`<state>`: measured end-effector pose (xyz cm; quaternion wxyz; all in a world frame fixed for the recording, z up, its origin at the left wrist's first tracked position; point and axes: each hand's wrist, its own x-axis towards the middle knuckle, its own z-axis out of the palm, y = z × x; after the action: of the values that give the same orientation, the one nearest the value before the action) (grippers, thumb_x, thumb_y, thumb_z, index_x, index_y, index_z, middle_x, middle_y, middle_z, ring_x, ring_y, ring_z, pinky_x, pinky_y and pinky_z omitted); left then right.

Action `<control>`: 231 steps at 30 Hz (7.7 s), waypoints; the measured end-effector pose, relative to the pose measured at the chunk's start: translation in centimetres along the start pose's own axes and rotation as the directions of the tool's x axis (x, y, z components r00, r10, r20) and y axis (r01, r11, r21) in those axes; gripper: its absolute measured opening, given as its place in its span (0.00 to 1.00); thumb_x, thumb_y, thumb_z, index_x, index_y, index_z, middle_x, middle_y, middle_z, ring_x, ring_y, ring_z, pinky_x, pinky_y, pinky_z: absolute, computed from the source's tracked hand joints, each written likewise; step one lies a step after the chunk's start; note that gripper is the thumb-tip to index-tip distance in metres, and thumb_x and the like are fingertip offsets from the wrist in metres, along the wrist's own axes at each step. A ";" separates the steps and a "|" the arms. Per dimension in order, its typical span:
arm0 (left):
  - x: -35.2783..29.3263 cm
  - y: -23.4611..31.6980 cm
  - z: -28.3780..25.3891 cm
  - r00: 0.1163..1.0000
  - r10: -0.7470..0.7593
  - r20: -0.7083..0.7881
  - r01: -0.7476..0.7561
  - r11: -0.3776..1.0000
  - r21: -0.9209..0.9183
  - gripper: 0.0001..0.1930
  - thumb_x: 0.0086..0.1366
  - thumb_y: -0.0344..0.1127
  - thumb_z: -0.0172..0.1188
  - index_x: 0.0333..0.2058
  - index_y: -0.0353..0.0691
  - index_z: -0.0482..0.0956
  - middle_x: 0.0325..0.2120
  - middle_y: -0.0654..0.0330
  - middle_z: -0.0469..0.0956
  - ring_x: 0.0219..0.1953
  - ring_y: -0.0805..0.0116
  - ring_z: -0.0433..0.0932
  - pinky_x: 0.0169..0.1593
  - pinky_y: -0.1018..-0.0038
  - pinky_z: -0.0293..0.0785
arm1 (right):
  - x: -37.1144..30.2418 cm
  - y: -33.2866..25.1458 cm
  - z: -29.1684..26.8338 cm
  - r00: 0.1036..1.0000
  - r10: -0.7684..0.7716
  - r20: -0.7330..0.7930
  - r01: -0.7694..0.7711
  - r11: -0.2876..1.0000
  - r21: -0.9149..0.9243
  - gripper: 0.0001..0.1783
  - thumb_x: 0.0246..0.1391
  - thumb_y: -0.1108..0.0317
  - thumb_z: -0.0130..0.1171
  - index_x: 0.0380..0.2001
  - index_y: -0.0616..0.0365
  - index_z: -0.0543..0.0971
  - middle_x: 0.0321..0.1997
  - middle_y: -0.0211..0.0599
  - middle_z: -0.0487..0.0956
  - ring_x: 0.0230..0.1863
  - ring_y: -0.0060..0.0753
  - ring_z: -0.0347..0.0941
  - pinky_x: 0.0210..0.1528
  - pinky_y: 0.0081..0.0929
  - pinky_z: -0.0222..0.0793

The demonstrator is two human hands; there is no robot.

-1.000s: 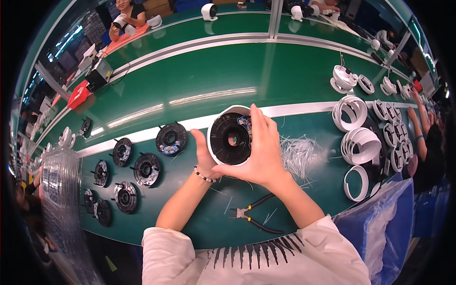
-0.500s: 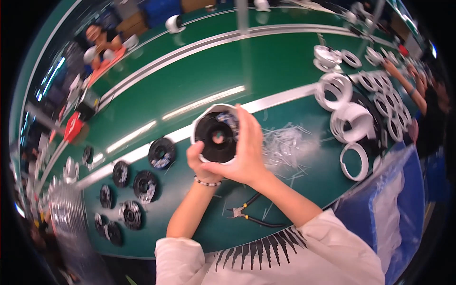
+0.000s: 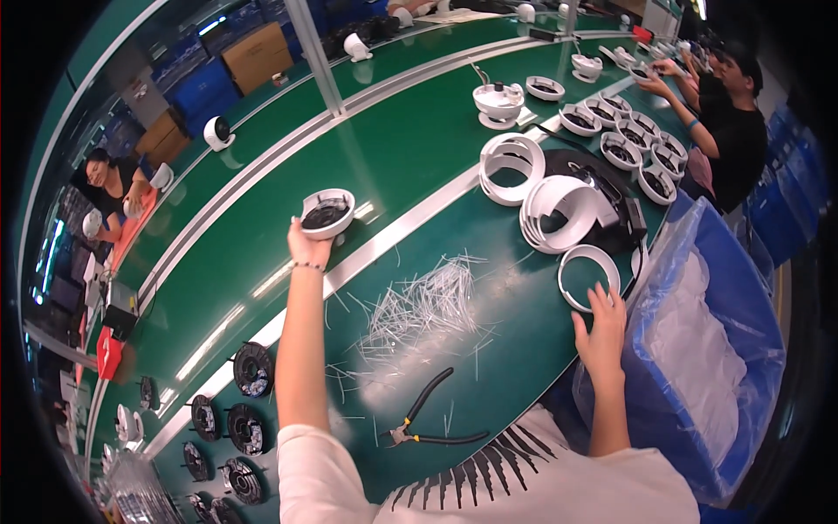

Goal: Assembling electronic components into white plastic light fixture housings on an assembly line.

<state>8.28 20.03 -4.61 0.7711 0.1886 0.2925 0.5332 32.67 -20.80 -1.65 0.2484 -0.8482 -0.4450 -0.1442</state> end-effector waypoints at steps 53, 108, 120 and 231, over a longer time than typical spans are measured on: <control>-23.0 0.5 -3.8 0.787 0.587 0.193 -0.577 0.586 0.569 0.17 0.55 0.23 0.52 0.43 0.32 0.58 0.38 0.56 0.68 0.41 0.72 0.68 0.46 0.78 0.65 | 1.7 -22.2 5.5 0.900 -0.387 0.202 -0.122 0.222 0.967 0.59 0.21 0.58 0.72 0.55 0.69 0.48 0.53 0.51 0.58 0.56 0.40 0.55 0.55 0.32 0.53; -25.2 -0.5 -3.2 0.927 0.111 0.357 -0.114 0.993 -0.010 0.28 0.53 0.45 0.45 0.49 0.31 0.60 0.46 0.51 0.66 0.48 0.61 0.66 0.52 0.67 0.62 | -1.4 -25.3 6.6 0.856 -0.516 0.030 0.294 0.533 0.793 0.63 0.18 0.44 0.67 0.54 0.67 0.45 0.55 0.53 0.52 0.53 0.53 0.51 0.53 0.47 0.44; -18.9 -1.8 0.3 0.991 0.132 0.016 -0.132 0.990 0.054 0.23 0.58 0.43 0.35 0.46 0.34 0.64 0.45 0.54 0.68 0.48 0.61 0.67 0.52 0.63 0.62 | 4.9 -18.9 7.7 0.784 -0.621 0.027 0.266 0.375 0.888 0.55 0.23 0.52 0.70 0.56 0.57 0.54 0.60 0.49 0.50 0.60 0.52 0.44 0.60 0.42 0.43; -24.0 -2.5 1.7 0.892 0.062 0.448 -0.061 0.998 -0.017 0.37 0.49 0.43 0.50 0.56 0.37 0.47 0.51 0.51 0.59 0.51 0.60 0.62 0.55 0.66 0.58 | 1.8 -21.2 4.7 0.866 -0.499 -0.007 0.319 0.542 0.777 0.68 0.15 0.42 0.69 0.56 0.68 0.44 0.57 0.59 0.49 0.57 0.57 0.47 0.56 0.46 0.45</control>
<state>4.87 -3.18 1.17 0.8009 0.3143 0.1001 0.4998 16.22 -6.82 1.49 0.4879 -0.5468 -0.6739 0.0935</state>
